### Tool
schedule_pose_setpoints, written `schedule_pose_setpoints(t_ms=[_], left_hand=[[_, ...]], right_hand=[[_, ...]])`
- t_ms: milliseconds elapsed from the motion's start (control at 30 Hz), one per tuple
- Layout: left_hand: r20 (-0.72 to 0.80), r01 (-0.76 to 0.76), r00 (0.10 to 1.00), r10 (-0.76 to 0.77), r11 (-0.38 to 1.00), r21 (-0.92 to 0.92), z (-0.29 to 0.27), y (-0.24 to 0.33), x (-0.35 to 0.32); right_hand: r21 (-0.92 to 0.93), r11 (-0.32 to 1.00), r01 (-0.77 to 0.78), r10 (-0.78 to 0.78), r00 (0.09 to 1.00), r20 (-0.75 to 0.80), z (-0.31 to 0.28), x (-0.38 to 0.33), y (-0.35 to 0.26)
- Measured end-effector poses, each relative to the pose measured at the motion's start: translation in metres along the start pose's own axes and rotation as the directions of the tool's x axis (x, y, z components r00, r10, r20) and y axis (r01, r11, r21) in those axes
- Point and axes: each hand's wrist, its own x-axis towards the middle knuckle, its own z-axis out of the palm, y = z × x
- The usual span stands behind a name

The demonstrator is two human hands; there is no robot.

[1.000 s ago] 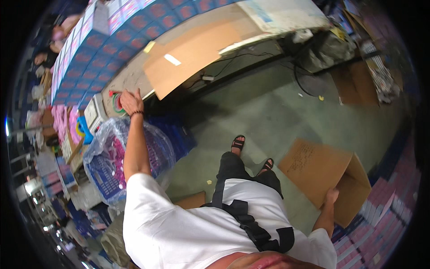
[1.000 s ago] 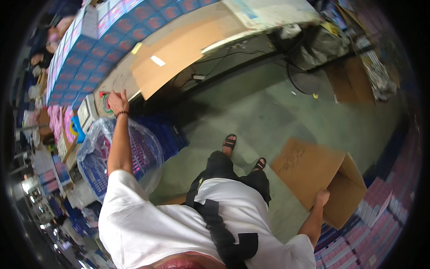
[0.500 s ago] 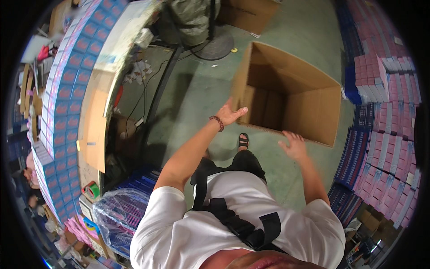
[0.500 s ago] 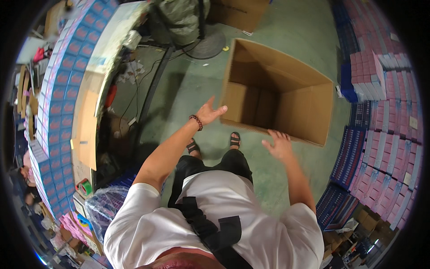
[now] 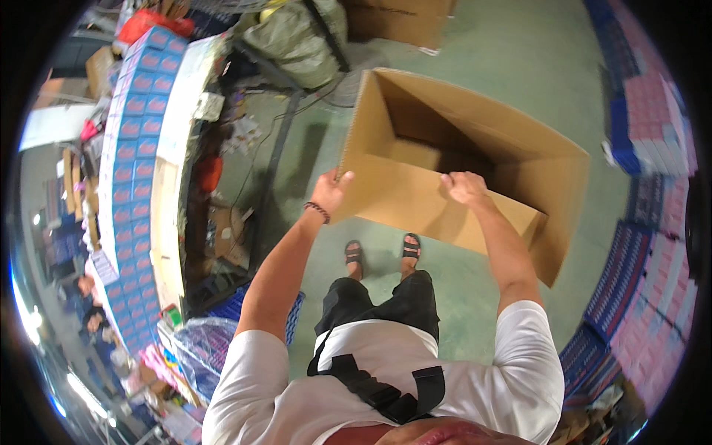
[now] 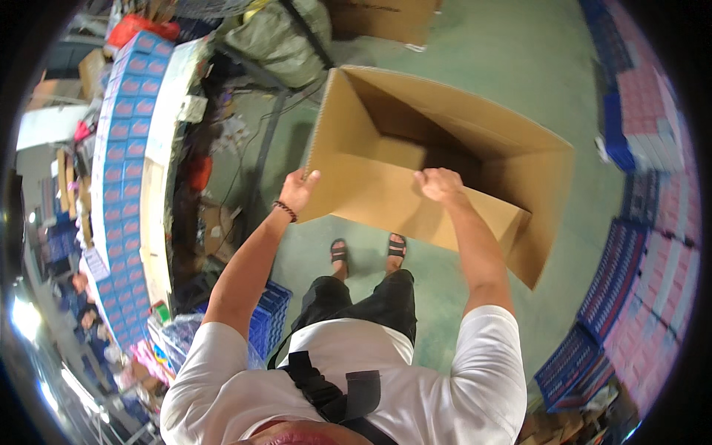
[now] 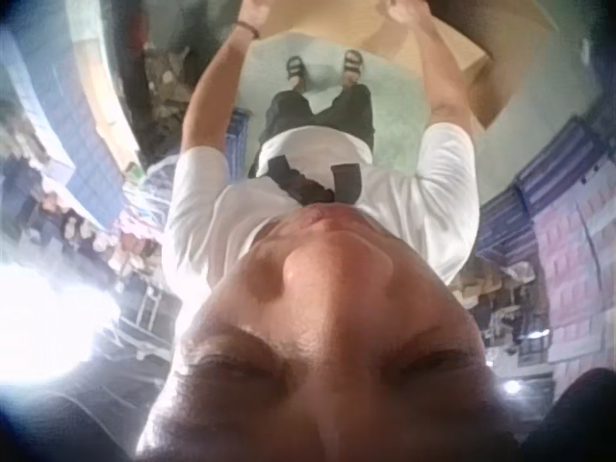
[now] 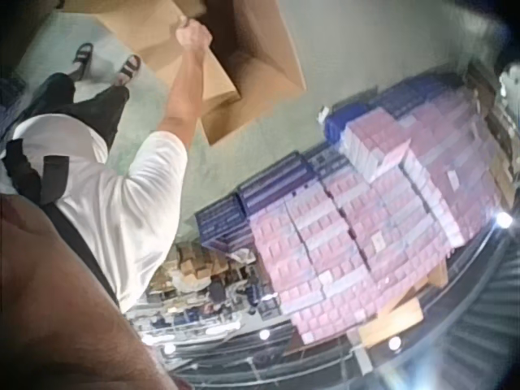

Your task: The person assembles a flat cardboard box by folding its flaps and securing them with yellow tape. They then use a tape dispenser to apply clear packing tape to seal the box. The person handles multiple boxes and stacks them.

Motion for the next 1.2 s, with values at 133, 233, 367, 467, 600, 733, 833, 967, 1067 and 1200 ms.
schedule_pose_setpoints(t_ms=[133, 233, 367, 467, 600, 733, 833, 967, 1067, 1200], left_hand=[[-0.028, -0.094, 0.995, 0.092, 0.993, -0.074, 0.001, -0.006, 0.009], [-0.033, -0.110, 0.994, 0.108, 0.993, -0.040, 0.002, -0.015, 0.012], [-0.056, -0.072, 0.996, 0.067, 0.993, -0.095, 0.008, -0.017, 0.016], [-0.058, -0.203, 0.976, 0.208, 0.976, 0.075, 0.008, 0.003, 0.040], [-0.080, -0.215, 0.967, 0.240, 0.946, 0.244, 0.024, 0.040, 0.064], [-0.153, -0.141, 0.973, 0.174, 0.968, 0.205, 0.038, 0.057, 0.054], [-0.133, -0.095, 0.984, 0.115, 0.984, 0.149, 0.029, 0.052, 0.037], [-0.083, -0.021, 0.996, 0.033, 0.990, 0.138, 0.022, 0.050, 0.032], [-0.114, -0.124, 0.983, 0.147, 0.974, 0.190, 0.028, 0.053, 0.038], [-0.102, -0.085, 0.988, 0.112, 0.967, 0.240, 0.029, 0.053, 0.035]], right_hand=[[0.123, 0.980, -0.157, 0.148, 0.986, 0.076, 0.054, 0.072, 0.024], [0.167, 0.956, -0.242, 0.210, 0.960, 0.186, 0.099, 0.091, 0.035], [0.113, 0.967, -0.229, 0.212, 0.967, 0.142, 0.085, 0.085, 0.028], [-0.007, 0.998, -0.064, 0.064, 0.996, -0.068, 0.005, 0.053, 0.019], [-0.022, 0.998, 0.067, -0.068, 0.997, -0.047, -0.080, -0.017, 0.011], [-0.259, 0.942, 0.214, -0.242, 0.967, -0.083, -0.046, -0.100, -0.003], [-0.408, 0.910, 0.082, -0.198, 0.948, -0.250, 0.037, -0.159, -0.023], [-0.180, 0.970, 0.164, -0.218, 0.916, -0.337, 0.147, -0.207, -0.042], [-0.378, 0.925, 0.026, -0.113, 0.971, -0.209, 0.228, -0.196, -0.059], [-0.276, 0.960, -0.044, 0.085, 0.987, 0.138, 0.259, -0.124, -0.046]])
